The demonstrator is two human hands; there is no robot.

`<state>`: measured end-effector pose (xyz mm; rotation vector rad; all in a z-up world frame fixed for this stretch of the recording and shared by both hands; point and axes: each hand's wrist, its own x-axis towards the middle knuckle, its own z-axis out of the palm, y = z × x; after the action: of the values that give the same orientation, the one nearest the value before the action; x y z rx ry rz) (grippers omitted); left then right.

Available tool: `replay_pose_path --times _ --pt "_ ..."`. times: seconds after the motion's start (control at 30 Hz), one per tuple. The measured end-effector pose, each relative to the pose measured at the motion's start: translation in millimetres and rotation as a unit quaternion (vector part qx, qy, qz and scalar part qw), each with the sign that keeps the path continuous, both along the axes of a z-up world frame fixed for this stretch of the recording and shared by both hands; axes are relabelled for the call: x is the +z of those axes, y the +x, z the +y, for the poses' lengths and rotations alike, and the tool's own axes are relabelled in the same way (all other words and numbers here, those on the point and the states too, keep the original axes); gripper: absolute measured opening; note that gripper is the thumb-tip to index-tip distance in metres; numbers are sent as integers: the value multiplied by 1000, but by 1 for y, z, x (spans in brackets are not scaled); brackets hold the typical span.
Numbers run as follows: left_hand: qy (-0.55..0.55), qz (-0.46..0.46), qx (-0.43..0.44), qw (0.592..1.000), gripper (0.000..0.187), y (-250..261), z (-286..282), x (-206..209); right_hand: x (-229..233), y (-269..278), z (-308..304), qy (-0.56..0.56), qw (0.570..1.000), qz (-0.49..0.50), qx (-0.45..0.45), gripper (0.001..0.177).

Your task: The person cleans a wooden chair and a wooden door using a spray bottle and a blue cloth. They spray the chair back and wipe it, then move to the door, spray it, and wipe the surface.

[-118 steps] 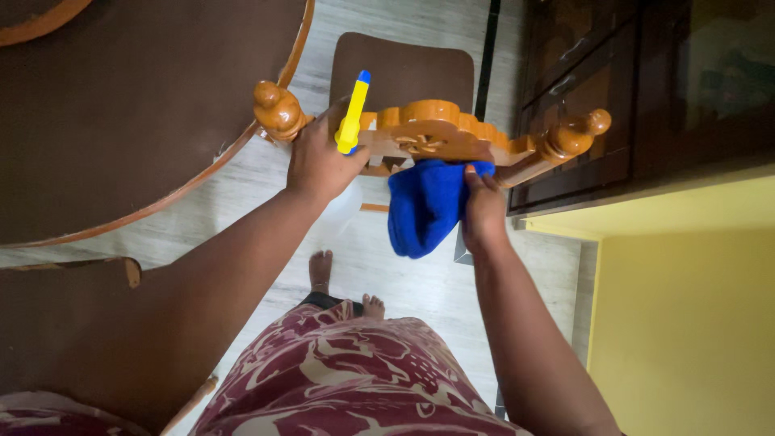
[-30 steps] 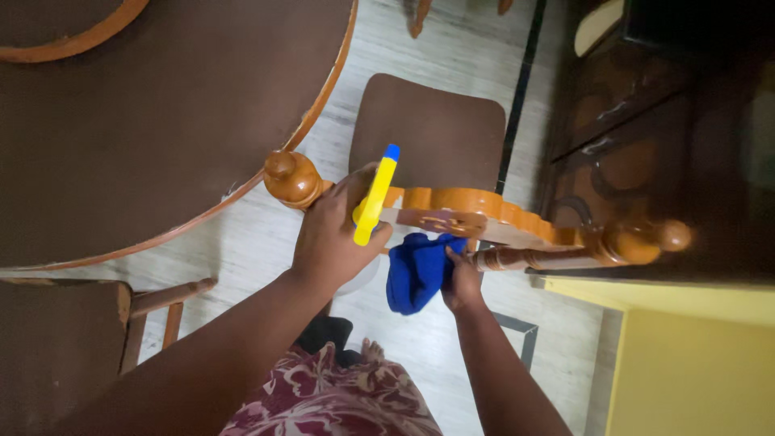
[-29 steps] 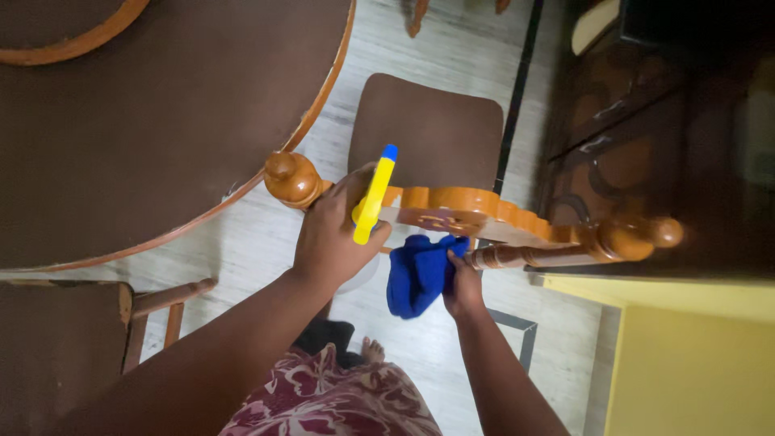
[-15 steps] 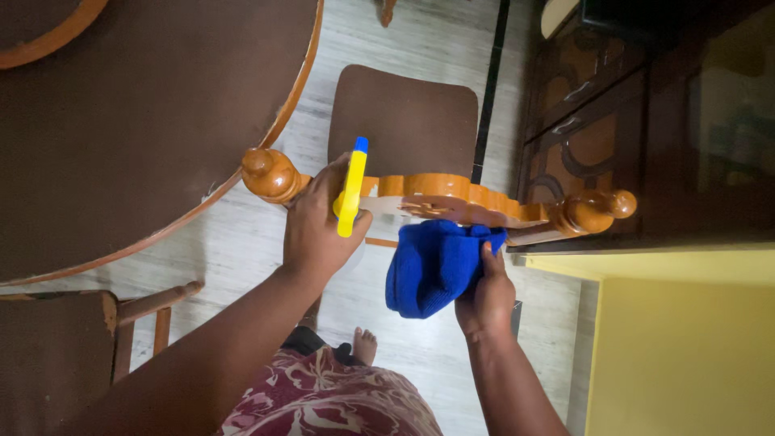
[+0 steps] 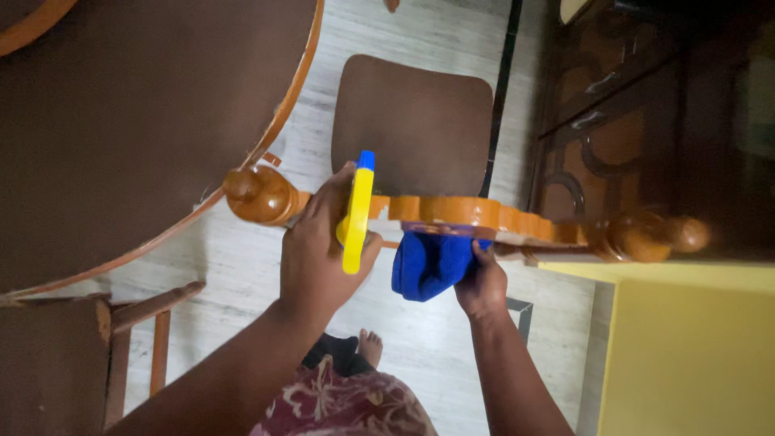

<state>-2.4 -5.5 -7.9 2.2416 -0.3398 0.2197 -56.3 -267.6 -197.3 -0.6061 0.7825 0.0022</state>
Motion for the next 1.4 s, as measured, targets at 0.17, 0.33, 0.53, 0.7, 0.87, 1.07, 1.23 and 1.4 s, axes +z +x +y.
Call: replay_pose_path --times 0.17,0.33,0.53,0.7,0.87,1.07,1.23,1.4 --pt "-24 -2 6 1000 79 1 0 1 -76 24 -11 42 994 -87 55 49" --pt "-6 33 1 999 83 5 2 -3 -118 48 -9 48 995 -76 51 59" --pt "-25 30 0 999 83 2 4 -5 -182 49 -11 77 995 -45 50 58" --pt "-53 4 15 998 75 1 3 0 -171 5 18 4 991 93 100 30" --pt "-35 -4 22 999 72 -2 3 2 -35 -39 49 27 978 131 160 36" --pt "-22 -3 28 999 72 -1 3 5 103 -29 61 82 973 73 205 43" --pt "-28 15 35 999 72 -3 4 8 129 -19 60 83 980 45 172 40" --pt "-26 11 27 999 71 -2 4 9 116 -8 59 108 986 -10 124 39"
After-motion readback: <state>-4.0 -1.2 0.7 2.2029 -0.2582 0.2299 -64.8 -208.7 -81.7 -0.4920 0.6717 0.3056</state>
